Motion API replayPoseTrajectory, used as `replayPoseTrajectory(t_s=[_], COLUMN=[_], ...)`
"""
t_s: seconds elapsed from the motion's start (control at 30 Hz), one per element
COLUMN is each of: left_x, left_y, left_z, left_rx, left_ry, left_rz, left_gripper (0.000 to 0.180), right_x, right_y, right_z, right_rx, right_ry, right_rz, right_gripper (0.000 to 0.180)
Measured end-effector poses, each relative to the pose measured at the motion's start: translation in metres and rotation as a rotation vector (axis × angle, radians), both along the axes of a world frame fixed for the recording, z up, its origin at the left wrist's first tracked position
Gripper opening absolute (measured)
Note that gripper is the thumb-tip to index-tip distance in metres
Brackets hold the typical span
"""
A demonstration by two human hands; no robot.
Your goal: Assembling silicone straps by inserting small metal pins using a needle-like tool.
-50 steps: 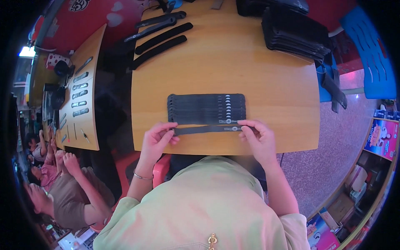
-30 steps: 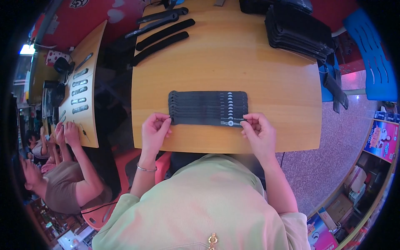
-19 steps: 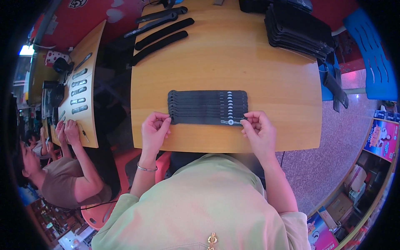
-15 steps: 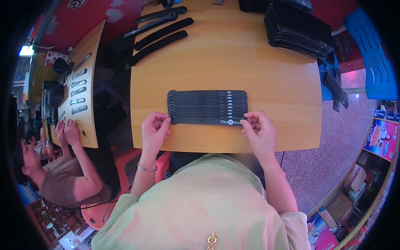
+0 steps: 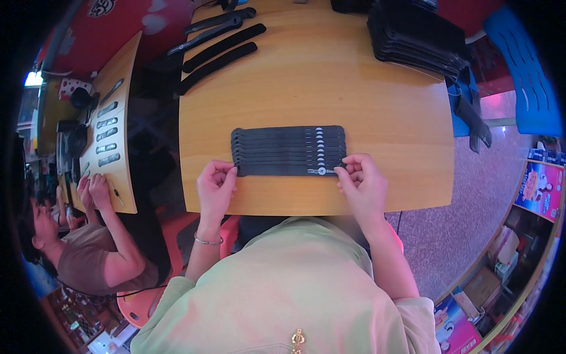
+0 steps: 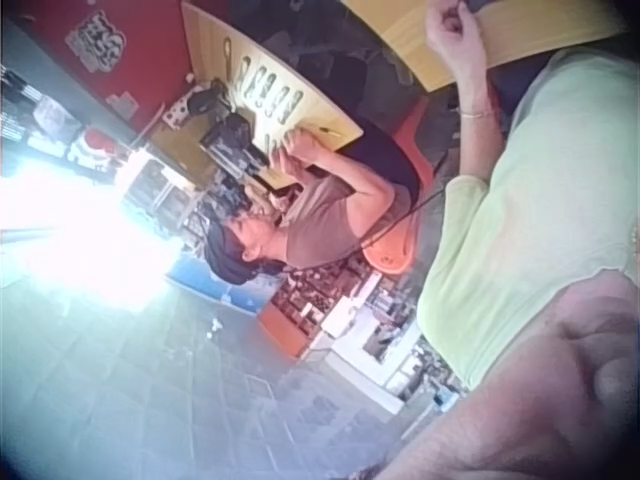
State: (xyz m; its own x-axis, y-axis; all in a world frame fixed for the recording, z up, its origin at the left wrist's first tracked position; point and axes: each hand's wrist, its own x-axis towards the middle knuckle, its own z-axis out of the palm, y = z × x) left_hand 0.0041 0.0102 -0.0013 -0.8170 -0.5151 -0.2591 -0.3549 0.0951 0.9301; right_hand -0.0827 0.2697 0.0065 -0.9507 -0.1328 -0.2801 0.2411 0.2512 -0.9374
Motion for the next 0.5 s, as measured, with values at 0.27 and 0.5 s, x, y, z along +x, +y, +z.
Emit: replayPoseTrajectory(t_s=[0.27,0.5], left_x=[0.0009,0.0005], left_y=[-0.0004,0.0005], left_z=[-0.0004,0.0009], left_rx=[-0.009,-0.013], left_ry=[-0.007,-0.009], left_rz=[0.003,0.005], left_gripper=[0.004,0.005], right_x=[-0.0002,-0.0005], right_y=[-0.0009,-0.003], right_z=[-0.0023,-0.0001], right_rx=[0.037,0.057], right_ry=[0.042,0.054], right_rz=[0.002,-0.002], right_gripper=[0.019,0.019])
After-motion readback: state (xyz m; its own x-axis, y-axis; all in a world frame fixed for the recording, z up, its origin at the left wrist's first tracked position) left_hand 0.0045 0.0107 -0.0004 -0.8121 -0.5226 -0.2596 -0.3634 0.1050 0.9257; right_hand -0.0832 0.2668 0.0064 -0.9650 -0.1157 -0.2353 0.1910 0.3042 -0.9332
